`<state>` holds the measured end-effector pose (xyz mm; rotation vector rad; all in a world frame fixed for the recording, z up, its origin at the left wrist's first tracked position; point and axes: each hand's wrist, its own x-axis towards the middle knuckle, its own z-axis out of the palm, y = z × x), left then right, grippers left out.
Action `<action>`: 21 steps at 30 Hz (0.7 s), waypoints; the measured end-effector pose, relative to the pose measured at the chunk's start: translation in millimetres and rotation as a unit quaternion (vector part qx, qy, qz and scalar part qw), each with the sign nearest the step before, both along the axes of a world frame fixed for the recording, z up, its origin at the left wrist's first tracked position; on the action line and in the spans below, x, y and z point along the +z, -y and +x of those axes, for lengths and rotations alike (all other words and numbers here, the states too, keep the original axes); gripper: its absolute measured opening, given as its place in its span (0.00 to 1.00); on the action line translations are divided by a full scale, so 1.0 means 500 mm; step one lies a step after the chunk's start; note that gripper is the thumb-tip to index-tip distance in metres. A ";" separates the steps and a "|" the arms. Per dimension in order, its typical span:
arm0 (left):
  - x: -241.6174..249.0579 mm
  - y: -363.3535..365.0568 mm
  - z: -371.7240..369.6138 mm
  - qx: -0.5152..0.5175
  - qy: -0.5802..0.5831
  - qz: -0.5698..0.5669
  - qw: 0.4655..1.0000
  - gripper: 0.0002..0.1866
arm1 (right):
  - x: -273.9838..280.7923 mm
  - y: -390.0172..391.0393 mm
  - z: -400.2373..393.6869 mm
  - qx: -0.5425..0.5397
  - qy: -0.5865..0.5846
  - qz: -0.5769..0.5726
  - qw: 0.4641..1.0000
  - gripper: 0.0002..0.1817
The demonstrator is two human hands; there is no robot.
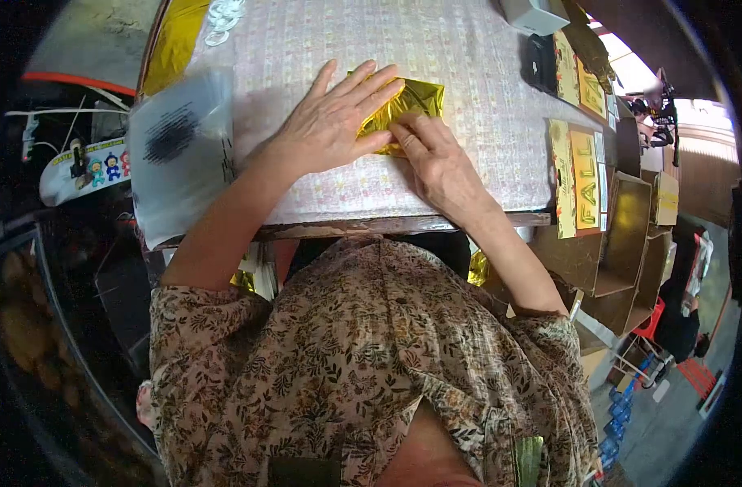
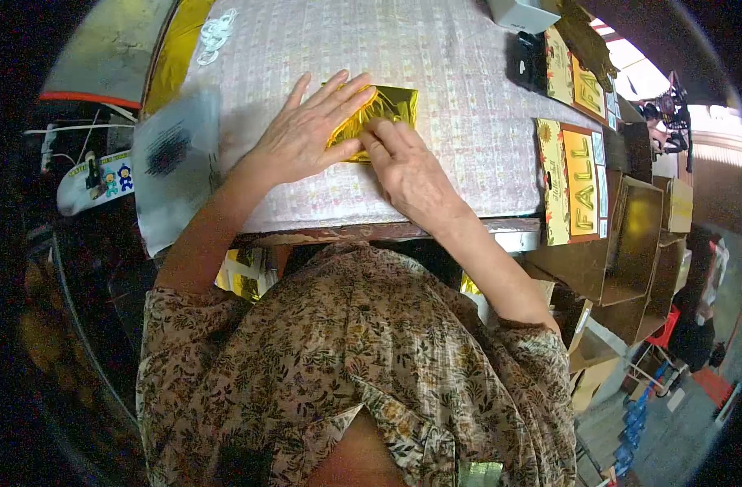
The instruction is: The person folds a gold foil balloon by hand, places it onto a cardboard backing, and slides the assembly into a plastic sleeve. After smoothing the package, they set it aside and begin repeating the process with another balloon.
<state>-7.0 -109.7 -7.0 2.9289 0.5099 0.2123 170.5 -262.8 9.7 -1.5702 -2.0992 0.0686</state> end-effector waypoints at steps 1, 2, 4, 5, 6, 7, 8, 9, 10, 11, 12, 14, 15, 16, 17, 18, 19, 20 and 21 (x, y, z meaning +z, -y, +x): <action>0.001 0.001 0.001 0.002 -0.005 0.004 1.000 0.42 | -0.002 0.002 0.002 0.002 0.006 -0.014 1.000 0.26; 0.002 0.001 0.000 0.005 -0.011 0.008 1.000 0.42 | -0.004 0.002 0.006 0.006 0.007 -0.013 1.000 0.26; -0.006 0.002 -0.002 0.004 -0.005 0.006 1.000 0.42 | -0.007 0.009 0.008 0.004 0.001 -0.023 1.000 0.26; -0.009 -0.003 0.000 0.005 0.002 0.008 1.000 0.42 | -0.004 0.007 0.005 0.006 0.004 -0.021 1.000 0.26; -0.012 -0.004 0.000 0.007 0.005 0.010 1.000 0.42 | 0.000 0.009 -0.001 -0.004 0.011 -0.017 1.000 0.25; -0.015 -0.003 -0.001 0.005 0.024 0.009 1.000 0.42 | 0.004 0.010 -0.007 -0.015 0.017 -0.013 1.000 0.25; -0.017 -0.005 -0.002 0.004 0.042 0.009 0.999 0.43 | 0.007 0.009 -0.008 -0.012 0.018 -0.011 1.000 0.25; -0.016 -0.007 -0.002 0.007 0.043 0.010 0.999 0.43 | 0.012 0.010 -0.010 -0.022 0.055 -0.010 0.998 0.25; -0.014 -0.013 -0.001 0.008 0.058 -0.043 0.997 0.42 | 0.016 0.010 -0.013 -0.032 0.093 -0.008 0.995 0.25; -0.009 -0.018 -0.001 0.009 0.074 -0.095 0.993 0.40 | 0.018 0.009 -0.015 -0.029 0.094 -0.004 0.995 0.25; 0.001 -0.019 -0.012 0.010 0.076 -0.090 0.993 0.40 | 0.018 0.009 -0.018 -0.033 0.103 -0.001 0.994 0.24; 0.038 -0.021 -0.045 -0.015 0.102 -0.045 0.994 0.34 | 0.020 0.010 -0.018 -0.042 0.111 0.009 0.993 0.24; 0.069 -0.008 -0.059 -0.031 0.088 -0.050 0.994 0.22 | 0.022 0.010 -0.017 -0.039 0.107 0.007 0.993 0.24; 0.077 0.002 -0.067 -0.032 0.088 -0.046 0.995 0.22 | 0.022 0.011 -0.018 -0.034 0.102 0.004 0.994 0.24; 0.082 0.012 -0.075 -0.062 0.084 -0.024 0.994 0.15 | 0.022 0.012 -0.018 -0.034 0.102 0.008 0.994 0.24; 0.085 0.018 -0.079 -0.090 0.079 -0.001 0.993 0.07 | 0.021 0.011 -0.018 -0.036 0.109 -0.002 0.993 0.24; 0.085 0.021 -0.078 -0.089 0.079 0.004 0.993 0.07 | 0.021 0.010 -0.020 -0.037 0.116 -0.011 0.993 0.23; 0.081 0.026 -0.074 -0.097 0.100 0.038 0.990 0.04 | 0.022 0.010 -0.022 -0.036 0.115 -0.007 0.993 0.23; 0.078 0.029 -0.069 -0.105 0.122 0.074 0.984 0.04 | 0.023 0.010 -0.023 -0.039 0.125 -0.013 0.991 0.22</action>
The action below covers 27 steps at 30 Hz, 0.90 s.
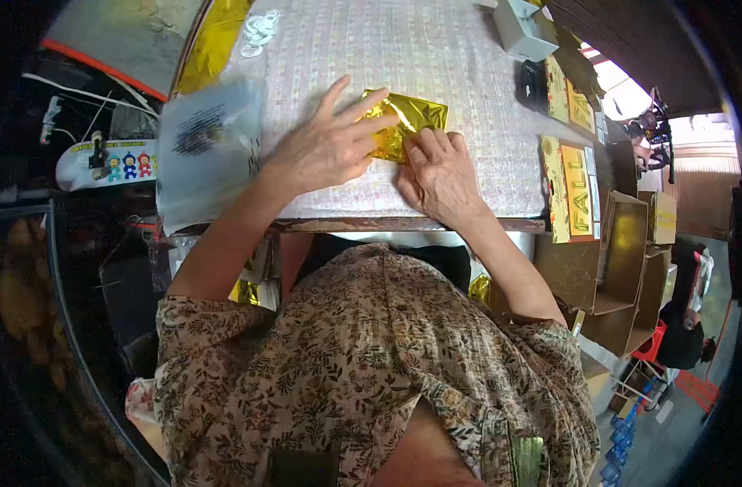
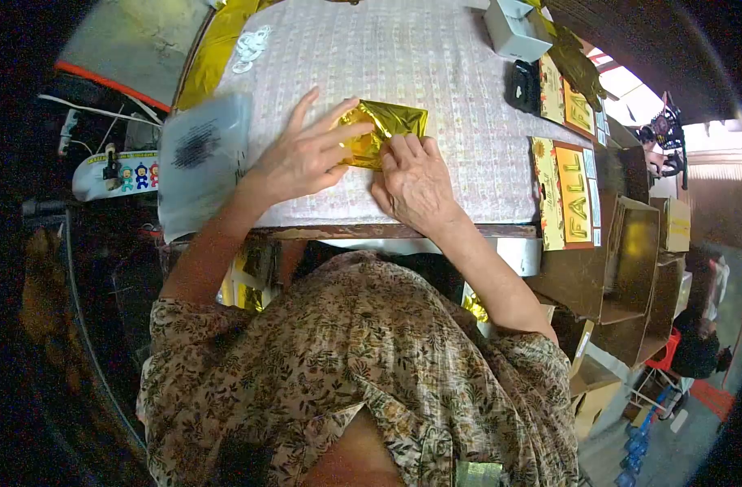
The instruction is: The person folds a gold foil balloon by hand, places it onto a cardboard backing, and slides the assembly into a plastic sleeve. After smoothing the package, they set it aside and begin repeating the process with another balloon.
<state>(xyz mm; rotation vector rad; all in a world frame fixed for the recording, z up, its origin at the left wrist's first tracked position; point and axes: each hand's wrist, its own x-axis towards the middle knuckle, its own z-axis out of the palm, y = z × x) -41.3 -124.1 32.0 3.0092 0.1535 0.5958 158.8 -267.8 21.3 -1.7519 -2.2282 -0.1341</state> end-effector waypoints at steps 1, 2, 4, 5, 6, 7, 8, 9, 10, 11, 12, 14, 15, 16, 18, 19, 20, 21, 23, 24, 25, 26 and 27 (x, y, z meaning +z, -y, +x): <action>-0.002 0.001 0.004 0.000 0.001 0.006 1.000 0.04 | 0.001 -0.001 -0.001 -0.004 0.009 -0.006 1.000 0.21; -0.004 0.001 0.007 -0.005 -0.015 0.037 0.999 0.02 | 0.001 -0.003 -0.002 -0.004 0.011 -0.001 1.000 0.21; -0.009 0.000 0.011 -0.012 -0.031 0.074 0.997 0.01 | 0.000 -0.006 -0.007 -0.008 0.017 0.037 0.999 0.16; -0.012 -0.001 0.014 -0.009 -0.029 0.072 0.997 0.02 | -0.003 -0.008 -0.011 -0.011 0.017 0.043 0.999 0.16; -0.001 0.001 0.018 -0.007 -0.026 0.070 0.997 0.04 | -0.008 -0.011 -0.015 -0.019 0.027 0.048 0.998 0.15; 0.011 0.001 0.021 -0.010 -0.025 0.074 0.997 0.04 | -0.015 -0.014 -0.018 -0.027 0.036 0.052 0.998 0.14; 0.021 0.002 0.022 -0.002 -0.022 0.067 0.997 0.05 | -0.026 -0.020 -0.017 -0.033 0.065 0.077 0.994 0.12; 0.034 0.005 0.022 0.007 -0.020 0.059 0.998 0.06 | -0.022 -0.020 -0.016 -0.036 0.066 0.079 0.994 0.12; 0.040 0.006 0.021 0.005 -0.019 0.062 0.998 0.06 | -0.016 -0.021 -0.014 -0.033 0.042 0.075 0.996 0.11; 0.044 0.007 0.018 0.007 0.006 0.017 1.000 0.08 | -0.009 -0.021 -0.014 -0.028 0.018 0.070 0.997 0.10; 0.049 0.007 0.012 0.011 0.032 -0.028 0.999 0.10 | -0.003 -0.019 -0.016 -0.028 0.019 0.072 0.997 0.10; 0.062 0.013 -0.021 0.048 0.079 -0.190 0.977 0.15 | 0.011 -0.007 -0.021 -0.041 -0.116 0.077 0.990 0.09; 0.064 0.020 -0.038 0.085 0.123 -0.349 0.925 0.20 | 0.027 0.002 -0.024 -0.042 -0.115 0.077 0.989 0.09; 0.059 0.030 -0.049 0.083 0.123 -0.349 0.925 0.20 | 0.048 0.012 -0.028 -0.093 -0.325 -0.045 0.940 0.10; 0.033 0.050 -0.072 0.207 0.306 -0.580 0.726 0.29 | 0.056 0.024 -0.027 -0.124 -0.608 -0.177 0.764 0.11; 0.016 0.058 -0.084 0.204 0.307 -0.581 0.726 0.29 | 0.059 0.026 -0.031 -0.126 -0.606 -0.175 0.765 0.11; -0.002 0.065 -0.094 0.193 0.300 -0.665 0.656 0.31 | 0.063 0.029 -0.038 -0.116 -0.665 -0.175 0.717 0.11; -0.006 0.072 -0.102 0.179 0.289 -0.742 0.578 0.32 | 0.069 0.031 -0.048 -0.104 -0.720 -0.175 0.664 0.10; -0.010 0.092 -0.095 0.102 0.306 -0.794 0.515 0.28 | 0.080 0.036 -0.081 -0.118 -0.724 -0.161 0.660 0.10; -0.017 0.100 -0.088 0.072 0.330 -0.790 0.511 0.26 | 0.076 0.038 -0.093 -0.114 -0.744 -0.148 0.642 0.10; -0.012 0.111 -0.080 0.043 0.354 -0.785 0.506 0.23 | 0.072 0.040 -0.102 -0.110 -0.763 -0.135 0.623 0.10; 0.001 0.123 -0.075 0.045 0.379 -0.790 0.481 0.16 | 0.068 0.042 -0.107 -0.125 -0.761 -0.138 0.621 0.10; -0.003 0.125 -0.073 0.043 0.375 -0.791 0.481 0.16 | 0.060 0.046 -0.109 -0.129 -0.762 -0.134 0.620 0.10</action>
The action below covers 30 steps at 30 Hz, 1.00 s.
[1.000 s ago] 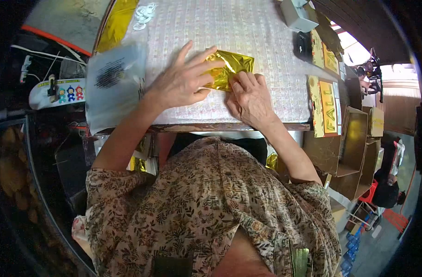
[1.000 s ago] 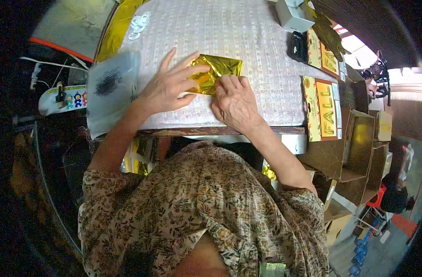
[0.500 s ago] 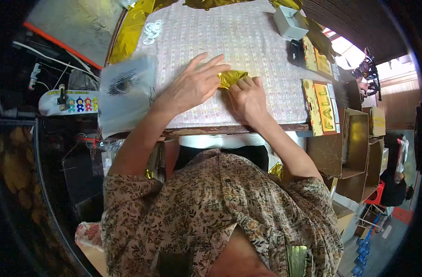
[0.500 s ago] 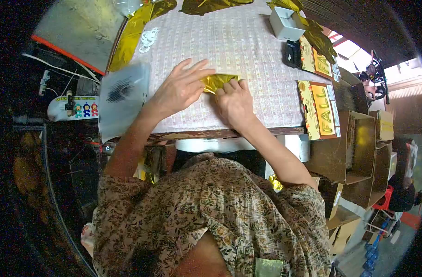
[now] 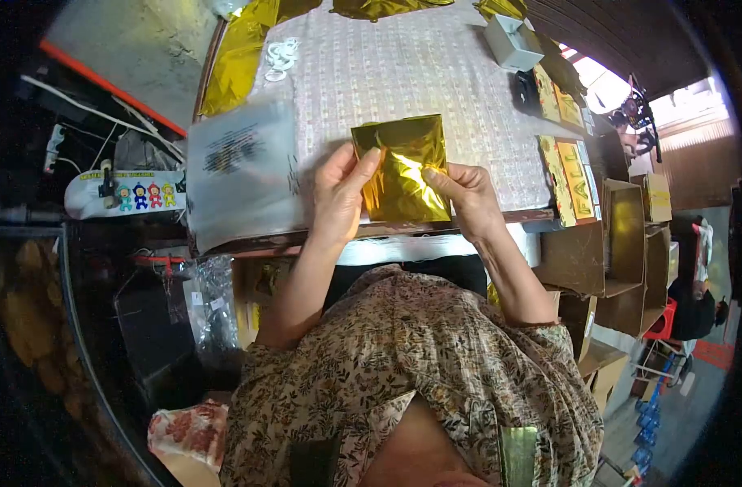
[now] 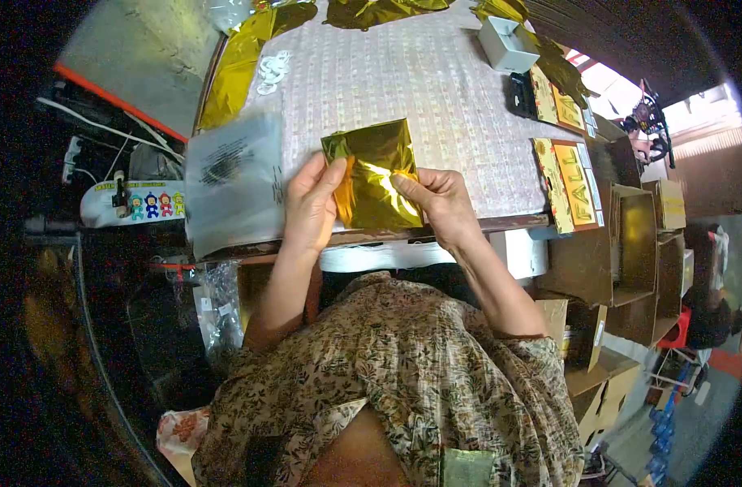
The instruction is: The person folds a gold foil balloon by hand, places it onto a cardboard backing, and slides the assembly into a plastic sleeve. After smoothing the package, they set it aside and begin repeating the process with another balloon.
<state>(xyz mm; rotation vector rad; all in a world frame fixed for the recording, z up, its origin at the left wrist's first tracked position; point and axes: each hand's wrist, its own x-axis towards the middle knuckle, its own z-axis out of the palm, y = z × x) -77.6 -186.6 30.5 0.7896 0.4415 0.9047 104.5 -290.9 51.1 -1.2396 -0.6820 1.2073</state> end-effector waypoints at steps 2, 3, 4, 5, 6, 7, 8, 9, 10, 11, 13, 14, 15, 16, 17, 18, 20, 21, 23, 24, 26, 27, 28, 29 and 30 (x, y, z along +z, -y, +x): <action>-0.014 0.004 0.004 0.038 -0.047 0.025 0.998 0.11 | -0.015 0.013 0.003 0.005 -0.008 -0.016 1.000 0.08; -0.012 0.009 0.006 0.033 -0.047 0.024 0.998 0.11 | 0.004 0.020 0.005 -0.001 -0.008 -0.017 1.000 0.08; -0.009 0.014 0.007 0.040 -0.037 0.015 0.998 0.09 | 0.039 0.026 0.006 0.038 0.052 -0.052 0.996 0.09; -0.007 0.019 0.006 0.047 -0.027 0.007 0.999 0.07 | 0.057 0.031 0.005 0.078 0.112 -0.088 0.987 0.10; -0.006 0.022 0.004 0.042 -0.028 0.006 0.999 0.07 | 0.054 0.032 0.002 0.073 0.110 -0.090 0.987 0.10; -0.006 0.027 0.003 0.032 -0.039 0.008 0.999 0.07 | 0.049 0.030 0.000 0.011 0.143 -0.041 0.989 0.11; -0.007 0.034 0.003 0.021 -0.049 0.011 0.999 0.08 | 0.043 0.027 -0.003 -0.050 0.176 0.007 0.983 0.12; -0.009 0.042 0.006 0.017 -0.049 0.008 0.999 0.08 | 0.033 0.018 -0.006 -0.118 0.150 0.076 0.979 0.12; -0.010 0.051 0.011 0.022 -0.049 0.019 0.998 0.08 | 0.043 0.017 -0.003 -0.132 0.127 0.078 0.980 0.11; -0.011 0.060 0.015 0.028 -0.049 0.032 0.998 0.09 | 0.049 0.019 -0.003 -0.140 0.120 0.075 0.980 0.11; -0.010 0.076 0.022 0.040 -0.045 0.032 0.998 0.09 | 0.049 0.020 -0.002 -0.143 0.112 0.074 0.981 0.10; -0.009 0.082 0.025 0.051 -0.043 0.033 0.997 0.09 | 0.043 0.021 -0.002 -0.160 0.071 0.074 0.982 0.09; -0.009 0.087 0.027 0.055 -0.039 0.025 0.997 0.08 | 0.039 0.022 -0.002 -0.176 0.029 0.073 0.981 0.08; -0.010 0.089 0.028 0.059 -0.041 0.024 0.997 0.08 | 0.038 0.019 -0.006 -0.173 0.028 0.072 0.982 0.08; -0.012 0.092 0.029 0.059 -0.044 0.019 0.997 0.07 | 0.040 0.014 -0.016 -0.195 0.015 0.085 0.977 0.07; -0.013 0.094 0.030 0.060 -0.048 0.013 0.997 0.06 | 0.040 0.011 -0.020 -0.218 0.003 0.098 0.971 0.06; -0.012 0.097 0.036 0.068 -0.052 0.004 0.996 0.06 | 0.035 0.017 -0.007 -0.206 -0.009 0.098 0.974 0.06; -0.012 0.099 0.040 0.072 -0.055 -0.004 0.996 0.06 | 0.032 0.020 0.000 -0.197 -0.019 0.099 0.975 0.06; -0.015 0.102 0.046 0.071 -0.056 -0.004 0.996 0.07 | 0.022 0.017 0.009 -0.199 -0.019 0.104 0.974 0.06; -0.015 0.105 0.050 0.067 -0.055 -0.004 0.996 0.08 | 0.019 0.017 0.014 -0.203 -0.018 0.110 0.973 0.06; -0.011 0.110 0.060 0.073 -0.060 -0.010 0.995 0.09 | 0.024 0.017 0.019 -0.203 -0.027 0.110 0.973 0.06; -0.009 0.113 0.065 0.077 -0.063 -0.016 0.995 0.10 | 0.027 0.018 0.023 -0.204 -0.034 0.111 0.972 0.07; -0.012 0.115 0.069 0.077 -0.066 -0.016 0.995 0.10 | 0.026 0.020 0.028 -0.204 -0.037 0.111 0.972 0.07; -0.017 0.117 0.073 0.075 -0.053 -0.010 0.996 0.10 | 0.025 0.022 0.034 -0.203 -0.033 0.102 0.973 0.07; -0.020 0.119 0.077 0.072 -0.040 -0.005 0.997 0.11 | 0.023 0.024 0.041 -0.203 -0.029 0.093 0.974 0.07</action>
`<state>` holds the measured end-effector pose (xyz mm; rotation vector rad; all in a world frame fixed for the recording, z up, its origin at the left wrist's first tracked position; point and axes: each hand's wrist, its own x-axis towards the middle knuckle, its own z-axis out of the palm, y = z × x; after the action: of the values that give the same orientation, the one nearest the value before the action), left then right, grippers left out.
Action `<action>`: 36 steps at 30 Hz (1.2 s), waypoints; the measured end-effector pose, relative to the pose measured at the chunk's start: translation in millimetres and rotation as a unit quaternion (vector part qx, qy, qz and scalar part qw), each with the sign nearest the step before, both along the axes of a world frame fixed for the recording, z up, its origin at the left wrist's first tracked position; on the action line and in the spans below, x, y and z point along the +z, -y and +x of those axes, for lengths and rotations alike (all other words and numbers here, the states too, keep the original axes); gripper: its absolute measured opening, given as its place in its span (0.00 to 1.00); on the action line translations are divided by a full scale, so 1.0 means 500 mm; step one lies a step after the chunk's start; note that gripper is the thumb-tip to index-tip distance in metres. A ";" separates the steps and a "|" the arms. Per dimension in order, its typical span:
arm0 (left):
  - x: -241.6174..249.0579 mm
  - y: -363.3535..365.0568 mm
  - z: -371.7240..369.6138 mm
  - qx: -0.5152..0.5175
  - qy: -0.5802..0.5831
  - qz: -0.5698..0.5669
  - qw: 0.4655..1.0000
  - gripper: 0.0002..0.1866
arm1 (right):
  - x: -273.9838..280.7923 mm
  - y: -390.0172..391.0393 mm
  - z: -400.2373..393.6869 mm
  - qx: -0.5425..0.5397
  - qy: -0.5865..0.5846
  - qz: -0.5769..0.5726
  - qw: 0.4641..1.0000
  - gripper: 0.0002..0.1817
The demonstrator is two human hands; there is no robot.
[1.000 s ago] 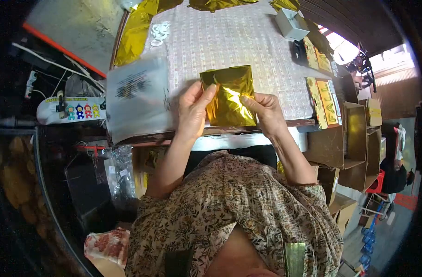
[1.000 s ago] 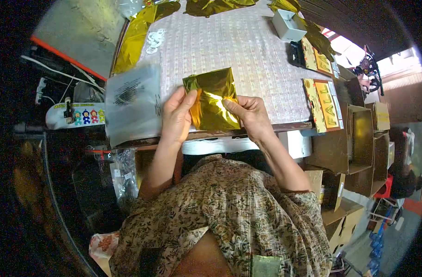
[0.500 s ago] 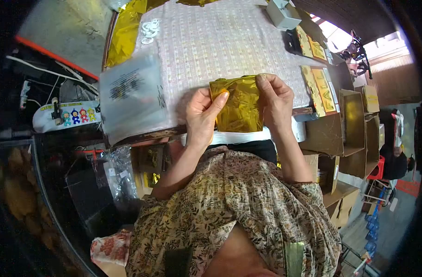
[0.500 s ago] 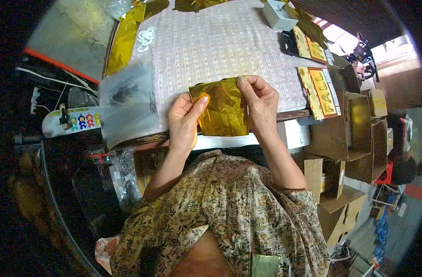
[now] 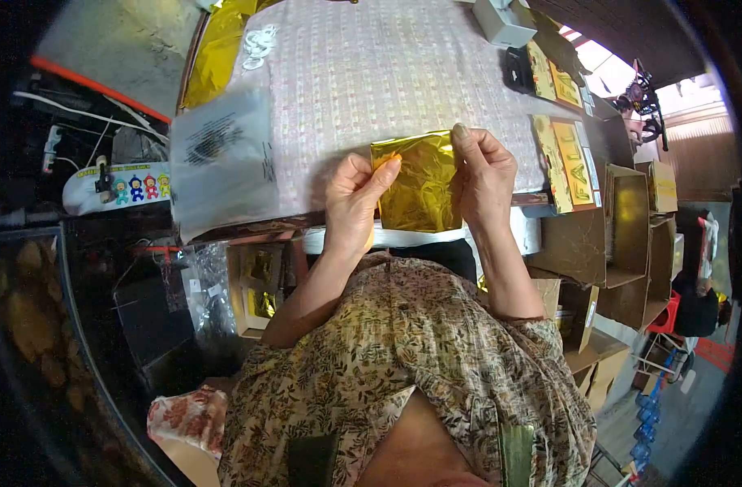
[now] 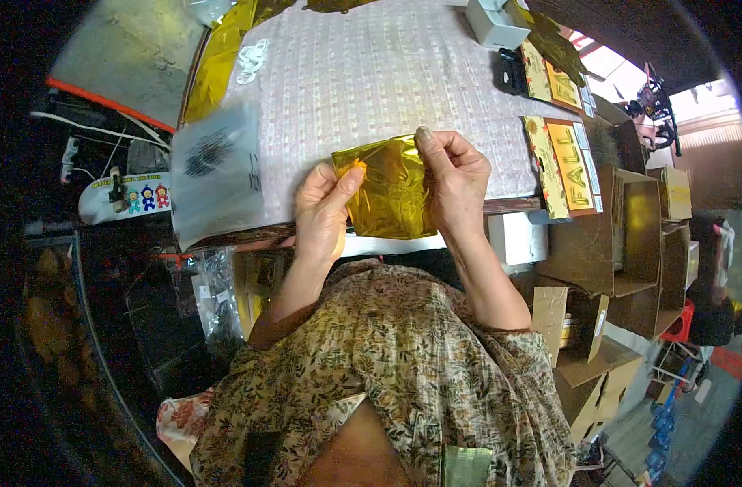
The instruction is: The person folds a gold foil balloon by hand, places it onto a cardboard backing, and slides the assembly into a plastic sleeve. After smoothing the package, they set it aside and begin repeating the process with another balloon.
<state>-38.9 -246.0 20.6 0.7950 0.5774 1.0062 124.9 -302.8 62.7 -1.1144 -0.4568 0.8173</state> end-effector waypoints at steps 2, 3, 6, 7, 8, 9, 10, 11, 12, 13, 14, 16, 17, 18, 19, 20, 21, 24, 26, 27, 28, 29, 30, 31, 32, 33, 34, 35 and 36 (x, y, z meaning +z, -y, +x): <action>0.005 0.005 0.012 0.007 0.002 0.008 1.000 0.11 | -0.020 0.003 0.019 -0.003 -0.025 0.004 1.000 0.08; 0.007 0.007 0.018 0.015 0.007 0.016 1.000 0.11 | -0.025 0.005 0.026 -0.004 -0.049 0.007 0.999 0.08; 0.008 0.008 0.027 0.016 -0.021 0.031 0.999 0.11 | -0.014 0.018 0.036 -0.012 -0.029 -0.023 0.999 0.09; 0.008 0.009 0.030 0.013 -0.022 0.032 0.999 0.11 | -0.019 0.018 0.036 -0.015 -0.030 -0.021 0.999 0.09; 0.008 0.008 0.033 0.009 -0.022 0.032 0.999 0.12 | -0.027 0.014 0.036 -0.029 -0.037 0.011 0.999 0.10; 0.007 0.008 0.035 0.004 -0.023 0.032 0.999 0.12 | -0.033 0.013 0.039 -0.043 -0.043 0.042 0.997 0.10; 0.004 0.007 0.036 0.000 -0.025 0.033 0.999 0.12 | -0.033 0.015 0.046 -0.047 -0.045 0.043 0.997 0.10; 0.000 0.006 0.038 -0.006 -0.030 0.037 0.999 0.11 | -0.032 0.019 0.057 -0.050 -0.052 0.017 0.997 0.10; -0.003 0.005 0.040 -0.012 -0.035 0.041 0.998 0.11 | -0.028 0.023 0.067 -0.053 -0.059 -0.009 0.997 0.10; -0.003 0.003 0.043 -0.015 -0.036 0.042 0.998 0.11 | -0.020 0.024 0.075 -0.057 -0.060 -0.008 0.997 0.10; -0.004 0.001 0.046 -0.002 -0.022 0.026 0.999 0.10 | -0.006 0.023 0.084 -0.060 -0.046 -0.005 0.997 0.09; -0.007 -0.007 0.049 0.011 -0.008 0.011 1.000 0.10 | 0.002 0.035 0.103 -0.062 -0.032 -0.001 0.998 0.08; -0.013 -0.012 0.049 0.015 -0.007 0.021 1.000 0.09 | -0.001 0.055 0.118 0.016 0.056 -0.068 0.996 0.08; -0.013 -0.016 0.050 0.020 -0.006 0.029 0.999 0.09 | 0.003 0.070 0.119 0.095 0.145 -0.136 0.976 0.09; -0.013 -0.017 0.051 0.021 -0.006 0.028 0.999 0.09 | 0.024 0.082 0.105 0.138 0.091 -0.173 0.971 0.11; -0.011 -0.017 0.054 0.022 -0.002 0.019 1.000 0.09 | 0.018 0.088 0.106 0.138 0.090 -0.176 0.971 0.11; -0.010 -0.017 0.056 0.023 0.002 0.011 1.000 0.08 | 0.006 0.095 0.108 0.155 0.074 -0.169 0.971 0.10; -0.019 -0.019 0.057 0.004 -0.006 0.013 1.000 0.07 | -0.021 0.097 0.115 0.157 0.032 -0.138 0.977 0.08; -0.016 -0.016 0.062 0.007 -0.012 0.012 1.000 0.06 | -0.035 0.097 0.127 0.157 0.051 -0.141 0.976 0.07; -0.011 -0.014 0.066 0.009 -0.016 0.010 1.000 0.04 | -0.039 0.098 0.126 0.159 0.049 -0.140 0.976 0.07; 0.019 -0.009 0.077 0.011 -0.018 0.010 1.000 0.04 | -0.042 0.097 0.125 0.135 0.047 -0.136 0.980 0.06; 0.056 -0.004 0.089 0.018 -0.053 0.001 0.998 0.04 | -0.045 0.097 0.124 0.112 0.046 -0.132 0.984 0.06; 0.079 -0.002 0.098 0.025 -0.088 -0.010 0.996 0.06 | -0.049 0.099 0.129 0.115 0.045 -0.131 0.984 0.06; 0.076 -0.006 0.100 0.028 -0.089 -0.009 0.996 0.06 | -0.054 0.104 0.138 0.117 0.066 -0.135 0.982 0.06; 0.070 -0.016 0.101 0.027 -0.116 0.039 0.992 0.09 | -0.056 0.109 0.144 0.119 0.088 -0.140 0.979 0.07; 0.064 -0.024 0.102 0.026 -0.143 0.086 0.986 0.12 | -0.056 0.113 0.148 0.120 0.087 -0.140 0.979 0.07; 0.059 -0.030 0.104 0.027 -0.144 0.087 0.985 0.12 | -0.055 0.118 0.152 0.115 0.084 -0.132 0.981 0.06; 0.053 -0.036 0.106 0.005 -0.165 0.102 0.981 0.15 | -0.054 0.123 0.158 0.109 0.081 -0.124 0.983 0.06; 0.049 -0.041 0.109 -0.018 -0.187 0.118 0.975 0.17 | -0.052 0.129 0.161 0.108 0.082 -0.123 0.983 0.06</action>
<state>15.5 -225.6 45.2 1.2159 0.7702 0.9063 205.6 -367.4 36.6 -1.3834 -0.6343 0.9949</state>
